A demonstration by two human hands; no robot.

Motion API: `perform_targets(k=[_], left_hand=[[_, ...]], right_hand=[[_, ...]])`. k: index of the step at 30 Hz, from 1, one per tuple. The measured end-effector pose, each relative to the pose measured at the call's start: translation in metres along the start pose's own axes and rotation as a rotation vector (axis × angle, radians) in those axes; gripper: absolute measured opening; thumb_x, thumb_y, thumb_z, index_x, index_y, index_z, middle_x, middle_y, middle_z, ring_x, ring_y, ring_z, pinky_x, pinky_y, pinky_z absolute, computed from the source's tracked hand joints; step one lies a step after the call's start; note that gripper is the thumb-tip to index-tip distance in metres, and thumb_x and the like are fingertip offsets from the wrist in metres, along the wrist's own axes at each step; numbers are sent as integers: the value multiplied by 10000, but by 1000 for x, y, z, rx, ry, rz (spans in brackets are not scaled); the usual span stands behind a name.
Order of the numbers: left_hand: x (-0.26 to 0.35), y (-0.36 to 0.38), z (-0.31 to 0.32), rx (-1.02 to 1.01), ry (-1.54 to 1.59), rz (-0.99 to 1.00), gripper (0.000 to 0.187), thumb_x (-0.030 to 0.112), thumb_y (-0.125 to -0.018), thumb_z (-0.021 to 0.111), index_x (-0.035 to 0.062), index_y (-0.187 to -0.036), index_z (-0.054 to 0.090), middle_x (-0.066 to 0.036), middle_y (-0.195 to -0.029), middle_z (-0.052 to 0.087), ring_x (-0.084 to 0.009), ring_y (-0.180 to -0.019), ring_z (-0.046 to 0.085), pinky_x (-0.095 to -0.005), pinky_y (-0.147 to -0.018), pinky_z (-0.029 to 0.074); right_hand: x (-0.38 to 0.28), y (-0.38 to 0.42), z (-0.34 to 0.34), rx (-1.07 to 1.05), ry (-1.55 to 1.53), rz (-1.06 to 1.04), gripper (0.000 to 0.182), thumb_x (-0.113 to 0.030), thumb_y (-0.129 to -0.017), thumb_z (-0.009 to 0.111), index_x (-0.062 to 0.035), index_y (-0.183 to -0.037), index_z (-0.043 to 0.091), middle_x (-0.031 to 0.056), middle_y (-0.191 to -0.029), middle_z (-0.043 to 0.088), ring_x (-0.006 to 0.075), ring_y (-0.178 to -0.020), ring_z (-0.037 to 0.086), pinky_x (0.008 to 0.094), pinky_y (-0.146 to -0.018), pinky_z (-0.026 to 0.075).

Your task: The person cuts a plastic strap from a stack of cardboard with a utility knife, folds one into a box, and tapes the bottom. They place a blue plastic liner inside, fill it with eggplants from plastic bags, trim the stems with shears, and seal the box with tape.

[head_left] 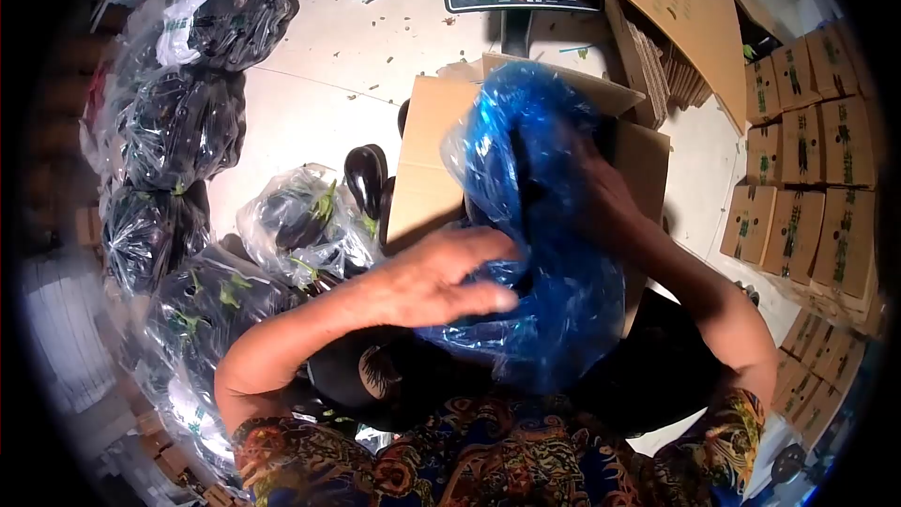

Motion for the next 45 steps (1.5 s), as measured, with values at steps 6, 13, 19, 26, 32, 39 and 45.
perform_targets(k=[6, 13, 19, 26, 32, 39, 45], left_hand=[[-22, 18, 14, -151, -573, -203, 984, 564, -774, 706, -17, -1452, 292, -276, -1325, 455, -404, -1145, 526, -441, -961, 464], [-21, -2, 33, -162, 112, 41, 217, 157, -867, 657, 12, -1028, 639, -105, -727, 652, -239, -728, 648, -396, -713, 490], [-9, -96, -38, 567, 759, -136, 108, 108, -967, 526, 112, -1057, 585, -4, -893, 628, -74, -771, 589, -206, -621, 489], [-87, -141, -67, 620, 595, -188, 104, 72, -953, 565, -7, -1014, 595, -70, -912, 620, -151, -790, 628, -253, -665, 581], [-85, -147, -68, 610, 580, -210, 99, 68, -941, 586, -9, -1002, 605, -65, -924, 614, -151, -805, 627, -239, -710, 575], [-28, -89, -91, 522, -144, -79, 342, 188, -902, 636, -9, -1180, 602, -111, -1114, 619, -236, -1004, 615, -355, -870, 495], [14, -27, -28, 25, -184, 106, 459, 275, -854, 700, 13, -1216, 599, -159, -1204, 590, -326, -1180, 539, -428, -1029, 405]], right_hand=[[6, -21, 59, -118, -194, -294, 190, -90, -795, 640, -5, -963, 624, 203, -874, 670, 369, -822, 667, 444, -747, 530], [5, -15, 81, -485, -298, -148, 367, -68, -788, 606, -2, -1148, 630, 235, -1098, 630, 392, -1018, 593, 452, -931, 463], [11, -18, 29, -587, -384, -236, 226, -133, -902, 608, -40, -1107, 625, 149, -1053, 650, 253, -909, 646, 362, -830, 543], [63, 13, -62, -128, -338, 97, 200, -133, -911, 641, -33, -1083, 620, 111, -957, 682, 177, -821, 678, 326, -760, 590], [16, 44, -37, -628, -459, 66, 566, -209, -744, 805, -5, -1208, 554, 188, -1231, 597, 298, -1139, 589, 436, -976, 475], [10, -53, 51, 31, 276, -208, 282, -308, -813, 600, -52, -792, 717, 149, -964, 644, 300, -928, 539, 455, -859, 360], [21, -92, 70, -360, 499, 34, 188, -198, -736, 575, -70, -682, 701, 129, -758, 678, 304, -826, 632, 493, -768, 302]])
Point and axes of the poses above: each hand's wrist, its own y-axis away from the middle knuckle, its own z-axis out of the palm, x = y × z, the point moved 5 cm from there along -y, towards the middle knuckle
